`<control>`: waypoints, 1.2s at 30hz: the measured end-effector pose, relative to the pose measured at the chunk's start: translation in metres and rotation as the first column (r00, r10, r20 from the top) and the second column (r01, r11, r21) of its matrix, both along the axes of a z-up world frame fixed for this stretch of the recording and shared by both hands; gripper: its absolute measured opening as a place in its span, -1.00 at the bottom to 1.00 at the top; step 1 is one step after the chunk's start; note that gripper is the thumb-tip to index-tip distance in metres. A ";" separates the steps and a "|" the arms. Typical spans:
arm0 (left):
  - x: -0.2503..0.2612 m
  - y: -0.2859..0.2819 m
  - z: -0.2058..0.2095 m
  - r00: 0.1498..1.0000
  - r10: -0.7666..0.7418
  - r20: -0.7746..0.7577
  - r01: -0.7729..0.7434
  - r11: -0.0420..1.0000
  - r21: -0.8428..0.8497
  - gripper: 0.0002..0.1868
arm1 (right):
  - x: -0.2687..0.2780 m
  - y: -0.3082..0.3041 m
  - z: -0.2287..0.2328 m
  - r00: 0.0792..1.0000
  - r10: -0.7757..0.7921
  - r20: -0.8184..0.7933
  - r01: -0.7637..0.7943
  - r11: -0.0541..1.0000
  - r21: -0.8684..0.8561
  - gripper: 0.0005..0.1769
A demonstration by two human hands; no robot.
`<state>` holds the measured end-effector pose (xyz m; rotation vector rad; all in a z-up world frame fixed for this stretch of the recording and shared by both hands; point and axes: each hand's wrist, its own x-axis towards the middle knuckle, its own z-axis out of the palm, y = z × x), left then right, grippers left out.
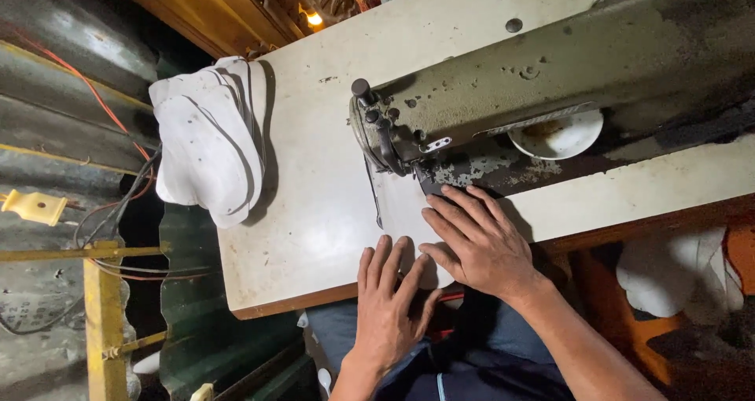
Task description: Sewing the edges of shoe insole components using an industrial sewing machine.
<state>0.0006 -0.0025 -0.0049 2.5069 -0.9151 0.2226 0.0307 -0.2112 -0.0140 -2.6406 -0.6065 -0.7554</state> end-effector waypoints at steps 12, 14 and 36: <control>0.012 0.010 -0.007 1.000 -0.002 0.000 0.002 1.000 -0.003 -0.40 | 0.001 0.000 0.003 1.000 0.000 0.000 0.000 1.000 0.012 -0.46; 0.014 0.011 -0.008 1.000 0.005 -0.003 -0.005 0.999 -0.034 -0.40 | 0.001 0.000 0.005 1.000 0.001 0.000 -0.001 1.000 0.020 -0.48; 0.041 0.020 0.003 0.999 -0.003 -0.050 0.001 0.999 -0.033 -0.51 | 0.002 -0.001 0.003 0.999 -0.010 0.030 0.011 0.999 -0.036 -0.50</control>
